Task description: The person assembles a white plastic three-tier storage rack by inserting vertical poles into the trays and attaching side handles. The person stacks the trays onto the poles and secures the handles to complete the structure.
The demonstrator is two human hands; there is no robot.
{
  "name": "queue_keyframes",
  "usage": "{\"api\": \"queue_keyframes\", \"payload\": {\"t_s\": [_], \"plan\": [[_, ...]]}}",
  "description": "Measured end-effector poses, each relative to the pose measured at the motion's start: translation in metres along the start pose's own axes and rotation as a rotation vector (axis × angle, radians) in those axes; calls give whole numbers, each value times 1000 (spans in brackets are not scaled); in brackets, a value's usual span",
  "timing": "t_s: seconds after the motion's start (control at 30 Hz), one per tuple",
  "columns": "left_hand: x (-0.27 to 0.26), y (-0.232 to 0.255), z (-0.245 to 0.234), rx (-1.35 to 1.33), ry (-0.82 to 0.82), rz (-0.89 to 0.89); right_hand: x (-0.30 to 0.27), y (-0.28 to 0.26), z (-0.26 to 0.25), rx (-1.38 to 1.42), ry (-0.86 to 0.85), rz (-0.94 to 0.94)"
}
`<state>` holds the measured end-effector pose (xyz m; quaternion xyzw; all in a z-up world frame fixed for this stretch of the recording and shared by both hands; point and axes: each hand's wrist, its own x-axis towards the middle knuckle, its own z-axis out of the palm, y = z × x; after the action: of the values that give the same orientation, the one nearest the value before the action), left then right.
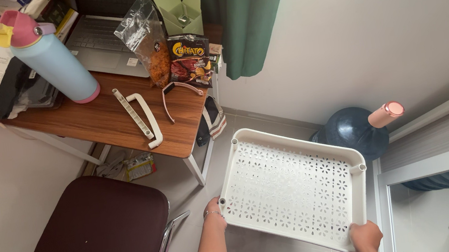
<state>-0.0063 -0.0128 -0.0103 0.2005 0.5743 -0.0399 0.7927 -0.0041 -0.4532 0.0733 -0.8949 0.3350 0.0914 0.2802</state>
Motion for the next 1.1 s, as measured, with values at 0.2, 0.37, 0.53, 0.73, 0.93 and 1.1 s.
{"api": "queue_keyframes", "payload": {"t_s": [0.2, 0.37, 0.53, 0.73, 0.93, 1.1], "plan": [[-20, 7, 7, 20, 115, -7, 3, -3, 3, -2, 25, 57], [-42, 6, 7, -15, 120, 64, 6, -8, 5, 44, 25, 113], [-54, 6, 4, 105, 110, 123, 10, -9, 5, 13, 27, 107], [-90, 25, 22, 877, 354, 367, 5, -12, 6, -23, 52, 100], [-114, 33, 60, 1345, 379, 362, 5, -6, 6, -25, 35, 86], [-118, 31, 62, 1384, 388, 380, 13, 3, 7, 9, -75, 169]]}}
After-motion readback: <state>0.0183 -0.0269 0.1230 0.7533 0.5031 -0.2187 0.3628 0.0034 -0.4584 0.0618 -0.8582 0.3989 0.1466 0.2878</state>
